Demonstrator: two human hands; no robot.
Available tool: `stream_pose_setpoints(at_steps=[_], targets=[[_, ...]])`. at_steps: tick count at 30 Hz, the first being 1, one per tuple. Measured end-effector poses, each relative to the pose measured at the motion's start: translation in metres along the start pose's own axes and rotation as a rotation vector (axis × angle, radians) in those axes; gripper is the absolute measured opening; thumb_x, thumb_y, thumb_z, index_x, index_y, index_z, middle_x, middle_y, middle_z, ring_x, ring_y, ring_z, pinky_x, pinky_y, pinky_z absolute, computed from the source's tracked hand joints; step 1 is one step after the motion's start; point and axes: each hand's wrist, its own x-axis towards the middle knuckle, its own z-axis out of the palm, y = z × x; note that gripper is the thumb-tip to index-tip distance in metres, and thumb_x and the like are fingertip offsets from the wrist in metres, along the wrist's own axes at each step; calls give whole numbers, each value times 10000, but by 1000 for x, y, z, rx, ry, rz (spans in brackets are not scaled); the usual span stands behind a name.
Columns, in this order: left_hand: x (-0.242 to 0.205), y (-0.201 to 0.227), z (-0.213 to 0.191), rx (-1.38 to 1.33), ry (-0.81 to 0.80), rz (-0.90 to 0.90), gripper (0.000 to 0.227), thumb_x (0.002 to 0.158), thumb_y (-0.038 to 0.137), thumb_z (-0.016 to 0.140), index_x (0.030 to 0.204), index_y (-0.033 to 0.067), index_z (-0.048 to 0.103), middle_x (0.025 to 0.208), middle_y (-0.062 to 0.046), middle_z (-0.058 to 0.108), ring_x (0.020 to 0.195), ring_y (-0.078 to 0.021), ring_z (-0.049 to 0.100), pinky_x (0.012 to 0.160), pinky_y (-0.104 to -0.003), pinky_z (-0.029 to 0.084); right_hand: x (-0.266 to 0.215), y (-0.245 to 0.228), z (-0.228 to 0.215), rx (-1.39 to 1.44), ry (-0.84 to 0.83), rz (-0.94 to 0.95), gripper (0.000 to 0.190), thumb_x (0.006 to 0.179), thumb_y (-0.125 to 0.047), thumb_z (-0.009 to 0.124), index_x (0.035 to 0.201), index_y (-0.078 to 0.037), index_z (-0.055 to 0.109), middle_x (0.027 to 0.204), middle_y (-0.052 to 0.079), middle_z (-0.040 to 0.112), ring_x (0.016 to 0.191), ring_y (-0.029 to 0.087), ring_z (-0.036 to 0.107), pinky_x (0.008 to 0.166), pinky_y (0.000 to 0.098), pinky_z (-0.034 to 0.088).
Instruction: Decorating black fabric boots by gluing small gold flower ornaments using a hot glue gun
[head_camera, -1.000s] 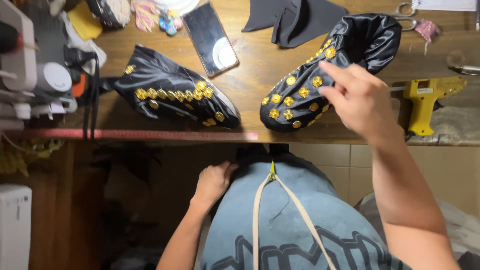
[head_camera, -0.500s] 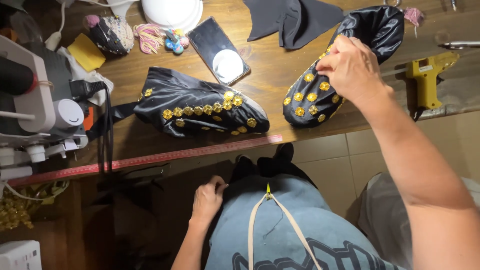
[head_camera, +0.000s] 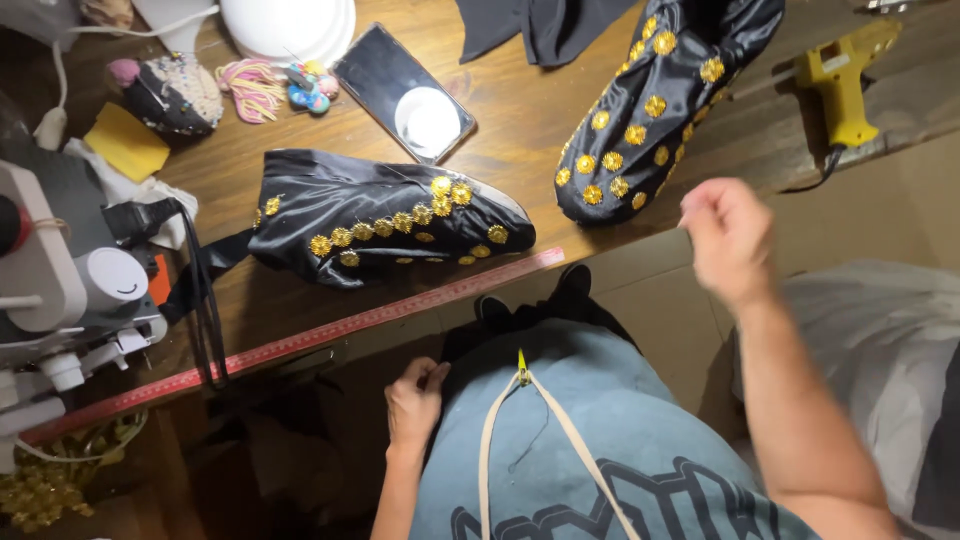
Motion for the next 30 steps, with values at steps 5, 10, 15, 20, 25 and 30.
stream_pose_setpoints(at_steps=[5, 10, 15, 20, 25, 30], targets=[[19, 10, 10, 135, -38, -1, 235, 942, 370, 727, 932, 135, 711, 778, -132, 781, 834, -366, 768, 754, -489, 619, -69, 16, 67, 133, -37, 288, 106, 1023, -138, 578, 967, -78, 645, 683, 75, 712, 618, 230, 669, 668, 376, 543], [34, 29, 22, 226, -158, 262, 222, 975, 384, 692, 838, 210, 697, 711, -34, 767, 770, -260, 776, 674, -403, 628, -11, -29, 62, -413, 250, -627, 324, 964, -242, 817, 1253, -102, 780, 616, 5, 600, 543, 189, 581, 629, 299, 547], [30, 60, 20, 39, -245, 321, 175, 879, 250, 797, 929, 137, 672, 860, -132, 778, 873, -386, 756, 738, -493, 604, 17, -50, 64, -450, 166, -735, 238, 991, -278, 768, 1195, -163, 809, 665, 33, 582, 631, 201, 610, 655, 329, 532], [13, 73, 13, -79, -175, 292, 71, 866, 168, 791, 861, 125, 735, 856, -116, 771, 873, -369, 746, 794, -473, 605, 17, -49, 77, -328, 139, -748, 150, 953, -120, 734, 1059, -169, 827, 675, 22, 531, 626, 221, 584, 668, 341, 525], [5, 70, 8, -122, -123, 207, 109, 793, 178, 860, 724, 187, 777, 726, -18, 749, 739, -228, 732, 743, -368, 594, -12, -12, 89, -137, 257, -687, 82, 993, -167, 744, 930, -152, 795, 726, 9, 536, 624, 222, 555, 680, 331, 517], [10, 75, -1, -83, -120, 172, 116, 747, 125, 871, 837, 180, 822, 706, -24, 784, 668, -194, 719, 696, -339, 579, -138, 80, 63, -131, 104, -295, 127, 977, -220, 733, 880, -140, 748, 729, 22, 629, 665, 254, 648, 659, 356, 549]])
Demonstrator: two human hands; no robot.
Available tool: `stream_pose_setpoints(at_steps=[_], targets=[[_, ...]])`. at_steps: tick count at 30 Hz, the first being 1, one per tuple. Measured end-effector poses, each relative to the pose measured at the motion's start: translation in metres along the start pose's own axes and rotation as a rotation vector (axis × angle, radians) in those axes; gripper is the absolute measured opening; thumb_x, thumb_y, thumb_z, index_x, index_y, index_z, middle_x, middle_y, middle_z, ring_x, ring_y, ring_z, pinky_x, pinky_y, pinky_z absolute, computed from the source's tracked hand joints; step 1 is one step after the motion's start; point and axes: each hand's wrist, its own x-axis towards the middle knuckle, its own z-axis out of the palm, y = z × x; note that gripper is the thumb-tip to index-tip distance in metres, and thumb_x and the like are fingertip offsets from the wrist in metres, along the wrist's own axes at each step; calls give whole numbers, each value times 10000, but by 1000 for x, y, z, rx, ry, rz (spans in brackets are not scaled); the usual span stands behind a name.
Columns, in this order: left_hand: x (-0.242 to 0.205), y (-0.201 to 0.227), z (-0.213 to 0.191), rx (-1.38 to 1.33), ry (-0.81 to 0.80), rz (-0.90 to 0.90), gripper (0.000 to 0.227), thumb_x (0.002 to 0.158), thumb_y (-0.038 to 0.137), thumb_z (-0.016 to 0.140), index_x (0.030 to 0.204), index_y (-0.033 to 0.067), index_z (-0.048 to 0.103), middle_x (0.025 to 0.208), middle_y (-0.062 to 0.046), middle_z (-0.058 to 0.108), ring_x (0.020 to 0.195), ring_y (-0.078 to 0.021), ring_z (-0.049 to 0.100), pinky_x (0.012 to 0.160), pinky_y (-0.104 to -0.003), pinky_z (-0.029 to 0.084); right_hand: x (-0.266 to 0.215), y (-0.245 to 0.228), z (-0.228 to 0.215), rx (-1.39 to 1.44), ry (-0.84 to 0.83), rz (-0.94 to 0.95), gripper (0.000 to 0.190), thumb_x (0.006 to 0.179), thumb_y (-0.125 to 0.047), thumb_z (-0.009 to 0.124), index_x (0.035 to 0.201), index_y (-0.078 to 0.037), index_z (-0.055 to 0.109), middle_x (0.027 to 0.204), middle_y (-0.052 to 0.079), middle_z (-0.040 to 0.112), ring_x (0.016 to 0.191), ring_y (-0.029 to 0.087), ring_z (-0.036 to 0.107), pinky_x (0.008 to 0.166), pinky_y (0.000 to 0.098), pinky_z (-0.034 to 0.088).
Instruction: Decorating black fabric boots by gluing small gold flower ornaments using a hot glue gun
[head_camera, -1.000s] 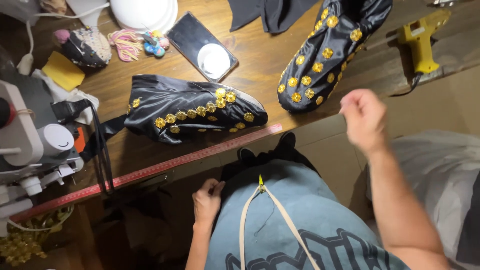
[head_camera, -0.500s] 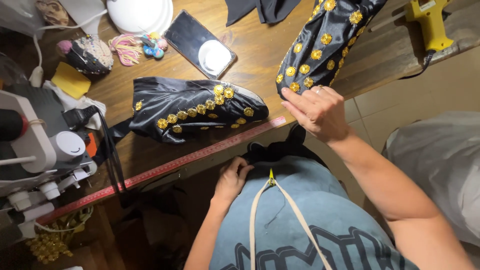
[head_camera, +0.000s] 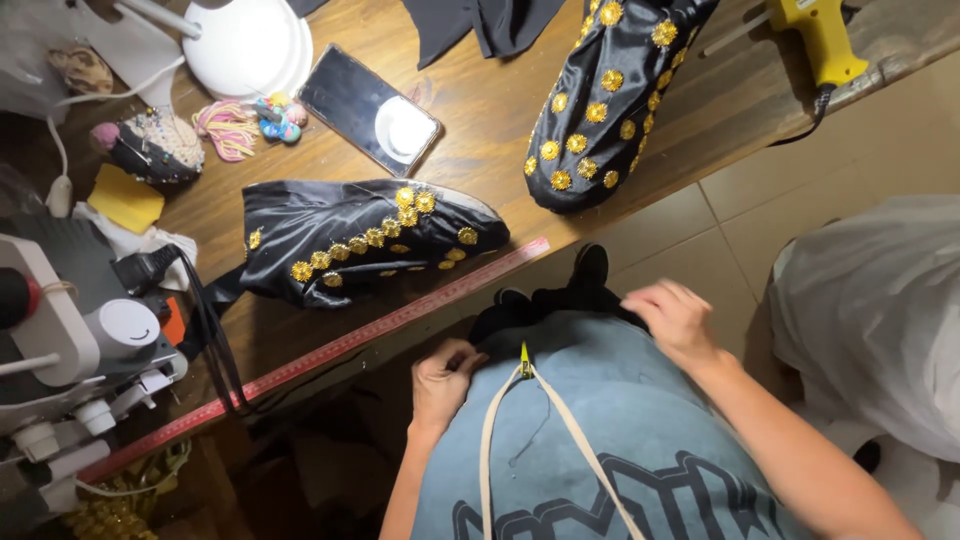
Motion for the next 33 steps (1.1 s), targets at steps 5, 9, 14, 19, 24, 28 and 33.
stream_pose_setpoints(at_steps=[5, 9, 14, 19, 24, 28, 33], targets=[[7, -12, -6, 52, -22, 46, 414, 724, 97, 871, 1125, 179, 809, 750, -37, 804, 659, -180, 688, 701, -335, 575, -91, 80, -52, -454, -444, 694, 324, 971, -345, 672, 886, -41, 744, 836, 191, 744, 843, 437, 732, 759, 526, 575], [11, 23, -7, 98, -35, 221, 406, 760, 117, 859, 1155, 190, 797, 713, -42, 787, 621, -193, 691, 638, -317, 575, -42, 87, -57, -379, -199, 656, 309, 988, -307, 700, 801, -70, 634, 706, 118, 618, 748, 400, 688, 658, 475, 520], [27, 62, 45, 133, -3, 527, 62, 829, 120, 829, 880, 152, 839, 676, -29, 754, 607, -236, 721, 587, -305, 593, 53, 98, -60, -166, 82, 256, 149, 912, -43, 825, 988, -135, 736, 830, 26, 646, 808, 240, 695, 738, 345, 574], [65, 110, 112, 445, 607, 916, 426, 731, 471, 913, 1037, 210, 774, 971, 16, 704, 957, -205, 697, 887, -335, 588, 147, 103, -88, -6, 165, 33, 64, 1056, -56, 762, 1002, -91, 758, 913, 29, 643, 886, 249, 692, 807, 349, 569], [86, 144, 156, 442, 647, 945, 421, 783, 277, 894, 1122, 71, 751, 1141, -134, 701, 1075, -340, 676, 931, -464, 559, 206, 138, -97, -74, 81, -127, 165, 1072, -135, 787, 931, -80, 722, 825, 62, 617, 804, 291, 686, 743, 371, 563], [85, 185, 185, 397, 783, 1011, 107, 884, 198, 814, 980, 152, 801, 1035, -36, 771, 980, -231, 727, 907, -367, 603, 226, 142, -93, -42, -59, -212, 97, 900, -6, 804, 951, -50, 733, 837, 95, 652, 827, 316, 708, 767, 404, 595], [85, 188, 234, 245, 791, 1013, 55, 926, 134, 739, 920, 141, 793, 967, -32, 775, 876, -223, 735, 803, -357, 624, 255, 161, -106, -13, -74, -279, 95, 933, -15, 770, 950, -105, 744, 838, 61, 642, 836, 276, 703, 795, 367, 591]])
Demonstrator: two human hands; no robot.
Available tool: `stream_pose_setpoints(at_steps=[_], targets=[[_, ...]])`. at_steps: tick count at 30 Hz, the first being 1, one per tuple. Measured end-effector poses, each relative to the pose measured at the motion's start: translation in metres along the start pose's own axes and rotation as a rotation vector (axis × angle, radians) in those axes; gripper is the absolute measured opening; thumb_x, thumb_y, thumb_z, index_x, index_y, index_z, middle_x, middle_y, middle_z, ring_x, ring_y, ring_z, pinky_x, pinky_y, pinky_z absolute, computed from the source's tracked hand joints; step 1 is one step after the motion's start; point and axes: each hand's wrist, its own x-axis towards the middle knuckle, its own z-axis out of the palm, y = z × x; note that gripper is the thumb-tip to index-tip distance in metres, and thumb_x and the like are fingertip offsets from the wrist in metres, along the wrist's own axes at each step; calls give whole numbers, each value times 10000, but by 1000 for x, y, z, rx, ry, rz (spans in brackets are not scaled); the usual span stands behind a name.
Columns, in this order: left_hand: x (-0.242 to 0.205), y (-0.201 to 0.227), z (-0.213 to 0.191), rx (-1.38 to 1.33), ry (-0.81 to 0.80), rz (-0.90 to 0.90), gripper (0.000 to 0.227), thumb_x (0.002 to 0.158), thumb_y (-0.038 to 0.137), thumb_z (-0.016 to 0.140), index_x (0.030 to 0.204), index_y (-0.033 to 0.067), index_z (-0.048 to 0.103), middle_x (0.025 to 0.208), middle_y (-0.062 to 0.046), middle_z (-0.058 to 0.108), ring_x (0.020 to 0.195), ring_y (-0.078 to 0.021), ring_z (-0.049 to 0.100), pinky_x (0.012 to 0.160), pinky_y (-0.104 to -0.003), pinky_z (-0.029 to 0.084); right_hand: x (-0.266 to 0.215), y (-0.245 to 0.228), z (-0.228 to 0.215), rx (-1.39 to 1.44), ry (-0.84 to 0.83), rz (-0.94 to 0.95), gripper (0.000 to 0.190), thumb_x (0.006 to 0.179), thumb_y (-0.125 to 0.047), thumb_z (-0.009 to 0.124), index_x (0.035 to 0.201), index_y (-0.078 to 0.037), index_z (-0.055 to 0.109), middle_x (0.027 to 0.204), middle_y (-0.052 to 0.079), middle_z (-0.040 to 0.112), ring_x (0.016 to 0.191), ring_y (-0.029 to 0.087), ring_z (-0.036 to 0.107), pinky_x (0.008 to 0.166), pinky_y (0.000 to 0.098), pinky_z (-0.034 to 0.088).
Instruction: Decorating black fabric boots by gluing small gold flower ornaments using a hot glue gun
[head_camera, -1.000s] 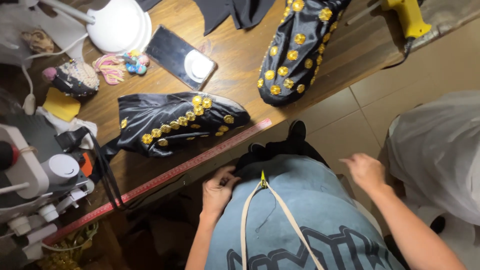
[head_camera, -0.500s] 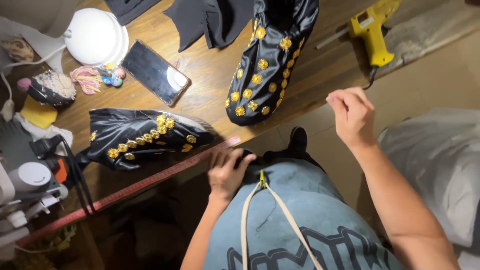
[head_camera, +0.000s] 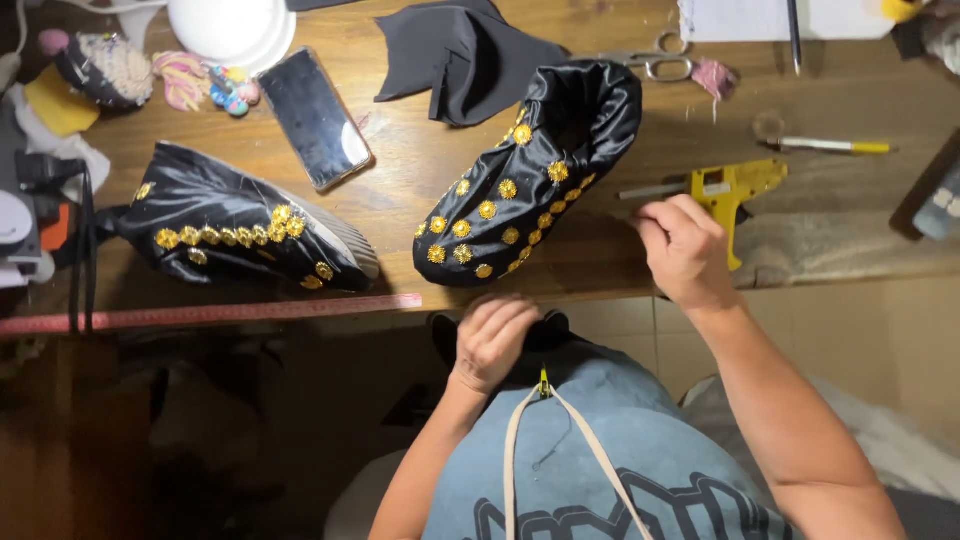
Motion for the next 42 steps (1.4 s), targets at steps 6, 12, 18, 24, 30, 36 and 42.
stream_pose_setpoints(at_steps=[6, 12, 18, 24, 30, 36, 42], targets=[[-13, 41, 18, -274, -132, -178, 119, 991, 136, 653, 882, 89, 635, 806, -67, 621, 713, -266, 600, 677, -376, 540, 87, 61, -28, -165, -197, 71, 344, 832, 196, 573, 1076, -12, 697, 1014, 192, 594, 950, 395, 635, 862, 450, 569], [-62, 46, -20, -162, -250, -524, 242, 1061, 225, 507, 896, 68, 590, 743, -75, 594, 590, -254, 555, 567, -391, 459, 151, 164, 0, -215, -453, 77, 175, 896, -239, 844, 1011, -126, 776, 1053, 116, 714, 920, 308, 651, 831, 419, 548], [-103, 57, -66, -18, -206, -1062, 383, 1009, 299, 585, 656, 151, 571, 568, 35, 588, 495, -128, 566, 535, -317, 445, 161, 196, -43, -502, -577, 440, 55, 966, -239, 766, 980, -196, 798, 1144, 121, 712, 859, 317, 708, 869, 424, 575], [-132, 49, -79, 100, -225, -984, 67, 896, 141, 725, 829, 140, 720, 835, 32, 801, 870, -158, 761, 699, -294, 557, 124, 163, -54, -233, -221, -121, 53, 1033, -110, 874, 1033, -94, 824, 972, 91, 756, 843, 269, 681, 871, 395, 530], [-101, 42, -86, 142, -129, -1039, 251, 724, 142, 836, 638, 169, 602, 714, 103, 771, 667, -53, 703, 595, -244, 495, 76, 0, -58, 211, -330, 41, 74, 1067, -7, 703, 1050, -47, 764, 891, 90, 713, 767, 184, 653, 747, 321, 507], [-130, 30, -111, 341, -243, -1129, 524, 628, 578, 910, 565, 165, 595, 619, 75, 689, 589, -155, 679, 578, -367, 498, 84, -36, -50, 251, -285, -81, 72, 1080, 44, 721, 1057, -12, 760, 1028, 112, 716, 850, 194, 641, 791, 307, 508], [-152, -19, -179, 304, -354, -985, 169, 745, 286, 810, 728, 168, 690, 817, -8, 744, 822, -253, 693, 855, -395, 474, 190, -88, -44, 207, -302, -220, 143, 1081, 33, 823, 1199, 75, 754, 1150, 200, 732, 914, 251, 694, 831, 331, 534]])
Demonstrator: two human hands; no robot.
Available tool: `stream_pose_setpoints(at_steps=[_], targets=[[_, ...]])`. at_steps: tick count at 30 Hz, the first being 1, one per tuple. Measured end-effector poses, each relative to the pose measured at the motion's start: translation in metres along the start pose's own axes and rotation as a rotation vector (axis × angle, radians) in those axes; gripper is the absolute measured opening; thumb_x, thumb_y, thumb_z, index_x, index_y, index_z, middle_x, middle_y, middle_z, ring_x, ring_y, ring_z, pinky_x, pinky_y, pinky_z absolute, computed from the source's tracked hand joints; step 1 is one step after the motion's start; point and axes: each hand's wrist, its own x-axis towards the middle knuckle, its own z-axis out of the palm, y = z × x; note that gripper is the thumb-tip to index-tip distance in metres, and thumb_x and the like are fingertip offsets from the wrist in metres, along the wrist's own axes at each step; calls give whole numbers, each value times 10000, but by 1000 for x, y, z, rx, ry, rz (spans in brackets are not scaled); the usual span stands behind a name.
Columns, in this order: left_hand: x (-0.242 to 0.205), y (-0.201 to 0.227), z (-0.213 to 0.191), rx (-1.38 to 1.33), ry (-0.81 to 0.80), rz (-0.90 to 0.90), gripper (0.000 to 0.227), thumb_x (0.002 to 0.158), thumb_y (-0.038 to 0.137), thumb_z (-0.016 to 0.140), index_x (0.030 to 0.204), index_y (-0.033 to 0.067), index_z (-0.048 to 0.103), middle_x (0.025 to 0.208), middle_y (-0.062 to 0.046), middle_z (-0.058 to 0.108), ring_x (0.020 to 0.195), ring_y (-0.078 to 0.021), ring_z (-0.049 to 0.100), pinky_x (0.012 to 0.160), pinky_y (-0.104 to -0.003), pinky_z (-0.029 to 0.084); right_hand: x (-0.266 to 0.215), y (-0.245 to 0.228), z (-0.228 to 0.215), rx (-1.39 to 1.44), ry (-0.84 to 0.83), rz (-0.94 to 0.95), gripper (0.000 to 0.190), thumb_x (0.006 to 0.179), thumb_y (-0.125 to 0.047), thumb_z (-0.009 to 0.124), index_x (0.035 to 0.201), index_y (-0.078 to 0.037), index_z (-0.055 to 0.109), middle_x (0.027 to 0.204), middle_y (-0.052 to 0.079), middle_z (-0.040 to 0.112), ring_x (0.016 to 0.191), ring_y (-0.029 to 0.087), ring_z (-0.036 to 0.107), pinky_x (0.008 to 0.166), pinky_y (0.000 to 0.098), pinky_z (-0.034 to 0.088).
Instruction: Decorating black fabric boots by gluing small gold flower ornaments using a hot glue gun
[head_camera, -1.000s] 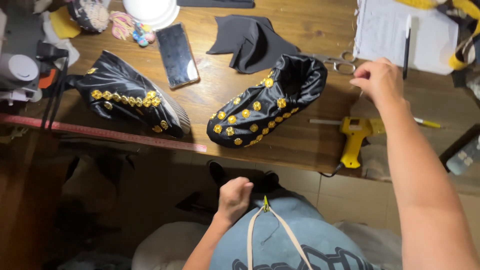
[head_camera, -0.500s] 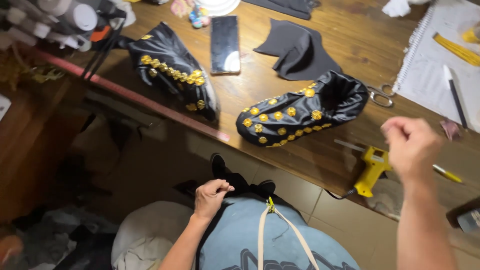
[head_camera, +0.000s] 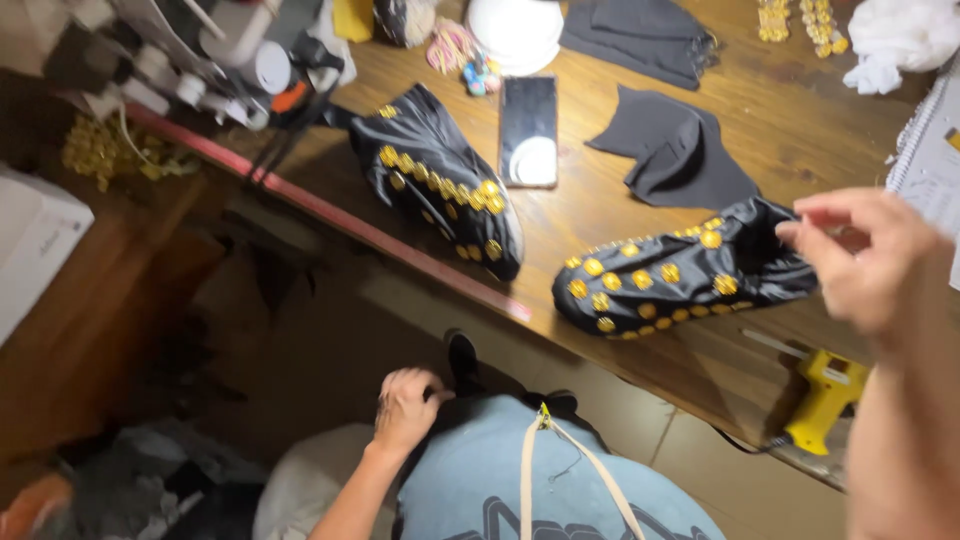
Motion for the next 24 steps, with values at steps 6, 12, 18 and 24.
stream_pose_setpoints(at_steps=[6, 12, 18, 24], targets=[[20, -75, -63, 62, -66, -296, 373, 799, 490, 800, 725, 192, 589, 574, 6, 625, 648, -336, 642, 712, -450, 488, 170, 68, 82, -332, -212, -66, 313, 947, -267, 881, 1154, -42, 813, 1062, 155, 757, 974, 280, 664, 917, 379, 514], [-20, -146, -75, 36, 83, -492, 265, 761, 400, 797, 732, 222, 604, 729, 16, 711, 775, -276, 673, 789, -409, 498, 275, 31, 167, -349, -379, 555, 755, 881, -420, 801, 1491, -101, 489, 1562, 197, 332, 1463, 370, 290, 1064, 758, 308], [-59, -128, -57, 32, 353, -518, 362, 567, 153, 886, 574, 176, 525, 570, 50, 558, 548, -197, 563, 593, -373, 457, 289, 126, 234, -292, -354, 632, 1079, 786, -427, 861, 1571, 65, 306, 1520, 295, 355, 1421, 505, 298, 1126, 633, 331], [-35, -85, -52, -13, 151, -732, 244, 620, 240, 896, 699, 244, 665, 610, 62, 667, 620, -153, 646, 688, -325, 502, 272, 250, 216, -273, -420, 521, 1009, 783, -389, 863, 1534, 62, 361, 1473, 282, 404, 1362, 474, 348, 1084, 600, 361]])
